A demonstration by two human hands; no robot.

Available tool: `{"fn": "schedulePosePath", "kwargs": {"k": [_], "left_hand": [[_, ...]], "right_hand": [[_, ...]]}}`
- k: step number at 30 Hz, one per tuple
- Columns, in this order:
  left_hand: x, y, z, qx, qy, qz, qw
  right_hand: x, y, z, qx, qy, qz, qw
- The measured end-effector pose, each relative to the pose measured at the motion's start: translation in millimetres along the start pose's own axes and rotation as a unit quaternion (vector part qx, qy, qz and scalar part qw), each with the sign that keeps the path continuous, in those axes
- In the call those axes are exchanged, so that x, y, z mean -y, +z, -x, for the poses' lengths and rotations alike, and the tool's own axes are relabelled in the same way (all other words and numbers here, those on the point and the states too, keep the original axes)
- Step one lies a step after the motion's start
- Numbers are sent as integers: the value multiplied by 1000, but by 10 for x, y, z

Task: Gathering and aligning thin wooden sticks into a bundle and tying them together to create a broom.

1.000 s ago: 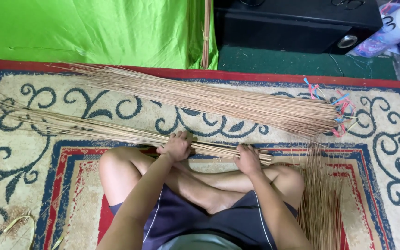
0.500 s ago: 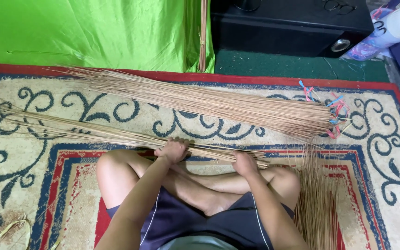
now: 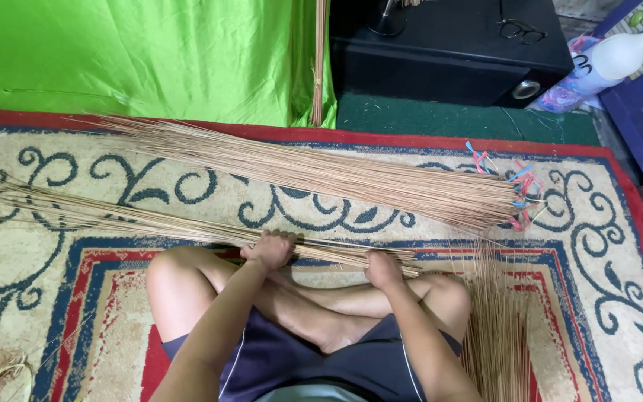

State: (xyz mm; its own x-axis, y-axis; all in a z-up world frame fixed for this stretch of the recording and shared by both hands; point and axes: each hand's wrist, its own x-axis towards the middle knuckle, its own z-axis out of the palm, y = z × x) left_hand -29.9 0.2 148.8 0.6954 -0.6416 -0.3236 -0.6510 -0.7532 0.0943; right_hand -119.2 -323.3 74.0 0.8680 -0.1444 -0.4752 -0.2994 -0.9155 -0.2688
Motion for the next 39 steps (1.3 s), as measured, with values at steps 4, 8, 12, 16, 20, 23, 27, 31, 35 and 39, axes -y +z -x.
{"fn": "schedulePosePath", "kwargs": {"k": [4, 8, 12, 16, 20, 23, 27, 31, 35, 39], "left_hand": [[-12, 54, 7, -11, -5, -17, 1000], [-14, 16, 41, -10, -9, -15, 1000], [-28, 128, 9, -17, -6, -4, 1000], [14, 269, -146, 8, -13, -7, 1000], [124, 861, -495, 8, -5, -3, 1000], [59, 396, -182, 10, -7, -11, 1000], [25, 429, -223, 12, 5, -28, 1000], [26, 300, -85, 10, 2, -38, 999], [196, 968, -397, 1, 2, -29, 1000], [209, 1223, -641, -31, 6, -10, 999]], "right_hand": [[18, -46, 29, 9, 4, -2, 1000], [57, -32, 18, 8, -3, 25, 1000], [29, -9, 4, 10, 0, 27, 1000], [14, -25, -33, 21, -1, 42, 999], [227, -247, 210, 35, 1, 20, 999], [393, -435, 366, 41, -4, 23, 999], [310, -399, 318, 10, -6, 22, 1000], [165, -257, 213, 4, -8, 26, 1000], [127, -177, 162, -20, -16, 15, 1000], [138, -178, 173, -8, -13, 36, 999]]}}
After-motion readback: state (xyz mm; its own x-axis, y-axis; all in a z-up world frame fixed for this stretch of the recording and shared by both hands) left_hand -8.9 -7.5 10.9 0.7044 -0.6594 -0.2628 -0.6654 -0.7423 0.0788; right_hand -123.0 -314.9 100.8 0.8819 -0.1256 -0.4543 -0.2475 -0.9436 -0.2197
